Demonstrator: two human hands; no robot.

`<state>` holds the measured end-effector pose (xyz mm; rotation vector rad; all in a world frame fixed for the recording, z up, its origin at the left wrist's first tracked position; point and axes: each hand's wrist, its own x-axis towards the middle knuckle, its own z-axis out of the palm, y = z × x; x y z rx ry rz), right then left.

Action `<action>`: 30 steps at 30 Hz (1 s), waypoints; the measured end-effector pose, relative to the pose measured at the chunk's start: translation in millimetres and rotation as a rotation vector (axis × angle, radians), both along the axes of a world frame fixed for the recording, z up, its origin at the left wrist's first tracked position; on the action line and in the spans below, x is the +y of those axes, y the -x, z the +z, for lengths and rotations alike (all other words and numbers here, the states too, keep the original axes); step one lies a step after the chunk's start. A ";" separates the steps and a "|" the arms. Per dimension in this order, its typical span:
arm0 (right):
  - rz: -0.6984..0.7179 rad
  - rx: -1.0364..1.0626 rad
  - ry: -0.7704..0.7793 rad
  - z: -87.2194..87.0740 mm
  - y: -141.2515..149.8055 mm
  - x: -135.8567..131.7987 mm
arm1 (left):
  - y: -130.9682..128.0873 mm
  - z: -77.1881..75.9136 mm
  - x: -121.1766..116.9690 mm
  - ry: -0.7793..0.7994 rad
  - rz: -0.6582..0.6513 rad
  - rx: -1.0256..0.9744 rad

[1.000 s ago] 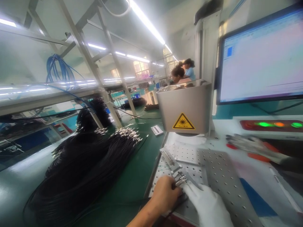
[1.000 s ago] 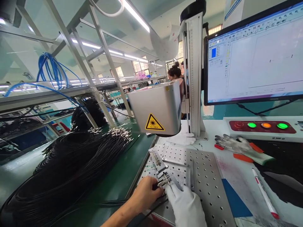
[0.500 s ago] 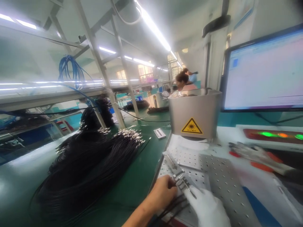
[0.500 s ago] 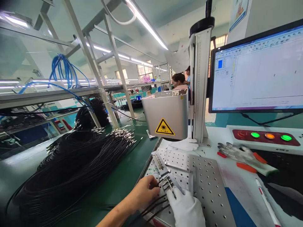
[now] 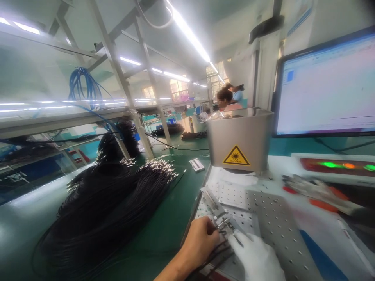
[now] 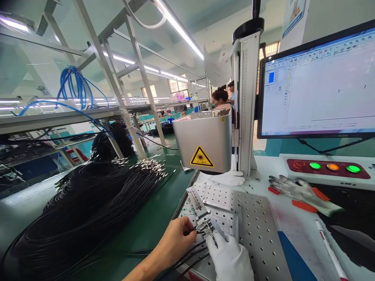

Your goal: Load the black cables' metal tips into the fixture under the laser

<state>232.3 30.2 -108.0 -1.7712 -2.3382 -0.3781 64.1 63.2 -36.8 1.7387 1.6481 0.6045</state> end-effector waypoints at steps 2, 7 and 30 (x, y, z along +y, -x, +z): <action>0.014 -0.013 -0.016 3.2 -0.4 -1.3 | -1.8 1.2 1.8 0.036 0.022 -0.001; 0.010 -0.028 -0.060 2.7 -1.8 0.3 | -10.6 8.1 0.1 0.036 0.018 0.057; 0.042 0.051 0.186 29.2 -2.7 0.3 | -15.8 -5.8 7.9 0.109 -0.001 0.228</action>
